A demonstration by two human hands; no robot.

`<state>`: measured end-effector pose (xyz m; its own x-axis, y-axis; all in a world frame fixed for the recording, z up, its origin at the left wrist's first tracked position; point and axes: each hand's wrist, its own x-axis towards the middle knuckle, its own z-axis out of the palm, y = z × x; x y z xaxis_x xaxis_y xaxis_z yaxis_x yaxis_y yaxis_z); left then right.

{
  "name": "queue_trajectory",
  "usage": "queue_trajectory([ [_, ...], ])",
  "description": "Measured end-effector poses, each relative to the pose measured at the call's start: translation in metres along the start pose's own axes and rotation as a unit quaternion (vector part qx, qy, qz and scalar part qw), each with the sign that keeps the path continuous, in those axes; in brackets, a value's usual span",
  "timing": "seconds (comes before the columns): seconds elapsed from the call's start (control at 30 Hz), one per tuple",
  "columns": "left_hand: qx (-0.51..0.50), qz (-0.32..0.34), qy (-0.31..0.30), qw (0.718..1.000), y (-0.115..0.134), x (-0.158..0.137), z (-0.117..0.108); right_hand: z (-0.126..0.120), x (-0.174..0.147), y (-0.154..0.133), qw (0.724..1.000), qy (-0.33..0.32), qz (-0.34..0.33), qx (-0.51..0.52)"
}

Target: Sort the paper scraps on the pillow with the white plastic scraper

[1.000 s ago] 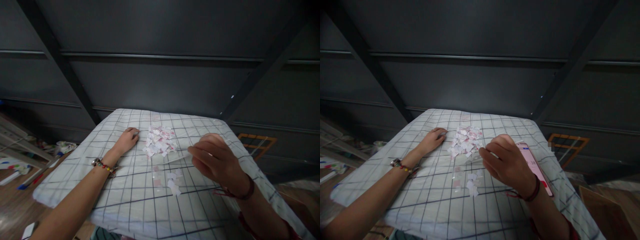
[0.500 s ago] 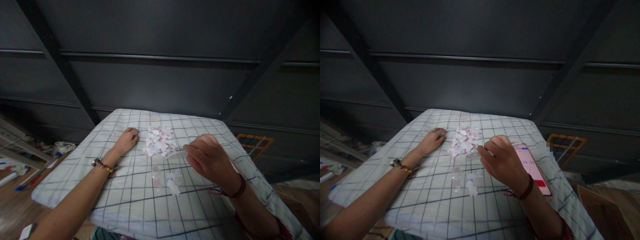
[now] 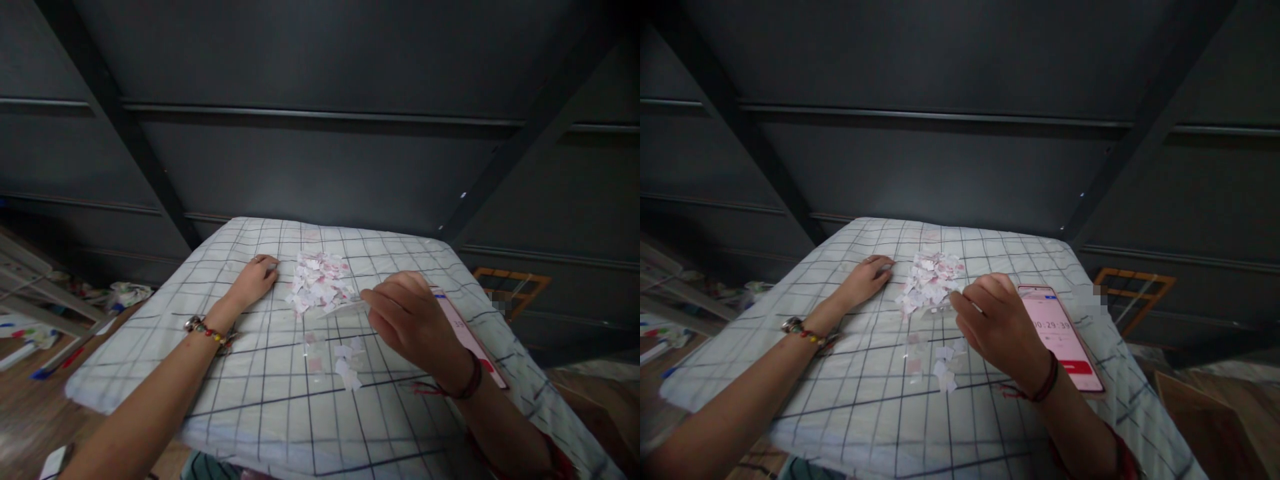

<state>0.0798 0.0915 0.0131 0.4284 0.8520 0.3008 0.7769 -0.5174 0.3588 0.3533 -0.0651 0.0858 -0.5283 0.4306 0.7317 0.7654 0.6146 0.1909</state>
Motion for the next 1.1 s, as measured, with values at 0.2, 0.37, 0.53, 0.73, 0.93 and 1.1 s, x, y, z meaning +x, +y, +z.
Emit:
queue_trajectory([
  [0.2,-0.001,-0.003,0.004,1.0,0.0,0.0,0.0,0.0,0.006,-0.01,0.996,-0.037,-0.039,0.065],
  [0.37,-0.001,0.0,-0.001,1.0,0.001,0.0,0.0,-0.007,0.001,-0.003,0.997,0.002,-0.033,0.064],
  [0.53,-0.003,-0.001,0.0,1.0,0.002,0.0,0.0,-0.017,-0.008,0.02,0.999,0.011,-0.004,0.038],
  [0.73,-0.003,0.0,0.002,1.0,0.001,0.0,0.0,-0.017,-0.009,0.025,0.996,-0.06,0.01,0.06],
  [0.93,0.003,0.005,0.003,1.0,-0.004,0.001,0.002,-0.019,-0.005,0.019,0.994,-0.06,0.0,0.096],
  [1.1,0.008,0.006,0.004,1.0,-0.004,0.002,0.003,-0.016,-0.006,0.019,0.994,-0.04,0.006,0.097],
])
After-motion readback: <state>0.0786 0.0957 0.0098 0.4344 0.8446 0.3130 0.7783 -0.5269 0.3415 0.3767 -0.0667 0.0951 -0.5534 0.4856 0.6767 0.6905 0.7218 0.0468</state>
